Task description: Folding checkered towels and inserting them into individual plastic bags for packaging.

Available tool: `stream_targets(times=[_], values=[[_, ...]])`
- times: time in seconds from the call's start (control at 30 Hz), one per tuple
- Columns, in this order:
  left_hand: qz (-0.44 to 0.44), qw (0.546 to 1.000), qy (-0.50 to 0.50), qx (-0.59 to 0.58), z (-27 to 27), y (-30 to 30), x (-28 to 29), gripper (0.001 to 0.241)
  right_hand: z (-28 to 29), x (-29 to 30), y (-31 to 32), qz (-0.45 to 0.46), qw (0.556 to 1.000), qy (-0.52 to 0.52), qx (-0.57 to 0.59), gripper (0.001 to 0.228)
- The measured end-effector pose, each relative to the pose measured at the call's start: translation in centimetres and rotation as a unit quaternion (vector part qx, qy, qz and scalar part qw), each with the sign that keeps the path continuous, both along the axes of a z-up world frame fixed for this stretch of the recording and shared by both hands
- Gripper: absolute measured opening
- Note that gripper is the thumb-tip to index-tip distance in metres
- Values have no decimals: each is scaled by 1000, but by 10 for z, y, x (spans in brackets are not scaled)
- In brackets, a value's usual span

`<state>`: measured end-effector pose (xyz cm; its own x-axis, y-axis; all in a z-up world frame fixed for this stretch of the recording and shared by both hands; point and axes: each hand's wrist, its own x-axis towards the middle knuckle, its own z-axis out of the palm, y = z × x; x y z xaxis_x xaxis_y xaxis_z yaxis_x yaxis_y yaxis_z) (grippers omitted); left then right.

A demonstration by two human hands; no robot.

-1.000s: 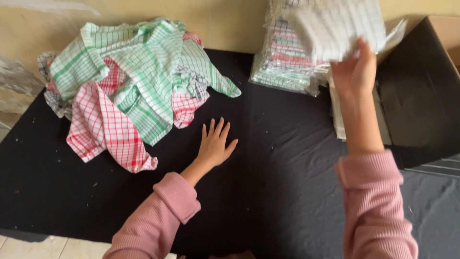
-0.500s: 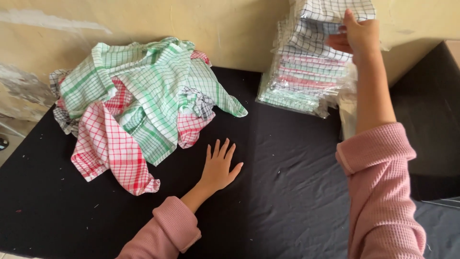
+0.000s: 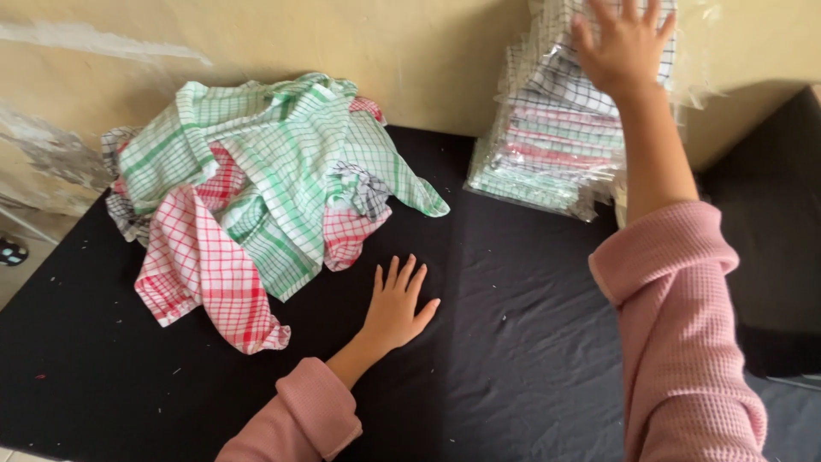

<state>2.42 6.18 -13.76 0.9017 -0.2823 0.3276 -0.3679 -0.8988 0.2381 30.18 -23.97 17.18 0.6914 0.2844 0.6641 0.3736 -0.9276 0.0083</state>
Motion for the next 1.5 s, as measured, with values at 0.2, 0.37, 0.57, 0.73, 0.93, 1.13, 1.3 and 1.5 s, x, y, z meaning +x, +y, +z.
stream_targets(times=[0.2,0.37,0.57,0.73,0.93,1.13,1.3,1.5], values=[[6,1000,-12,8,0,0,-1,70,-20,6,25,-56,967,246,22,66],[3,1000,-9,1,-2,-2,-1,70,-18,1,24,-76,962,262,-4,71],[5,1000,-9,6,-4,-2,0,71,-26,7,-6,13,997,78,11,72],[1,996,94,-1,12,-1,-1,74,-24,-55,3,8,999,32,-1,59],[-4,998,10,-69,21,-1,-8,65,-233,-192,11,30,997,-24,-64,41],[113,919,-333,-178,31,19,16,47,-307,-313,6,-52,972,228,-1,56],[357,859,-311,-194,25,67,38,74,-306,-318,-4,-87,966,242,-10,54],[322,867,-269,-269,-3,95,54,68,-315,-300,-40,-178,947,265,21,56]])
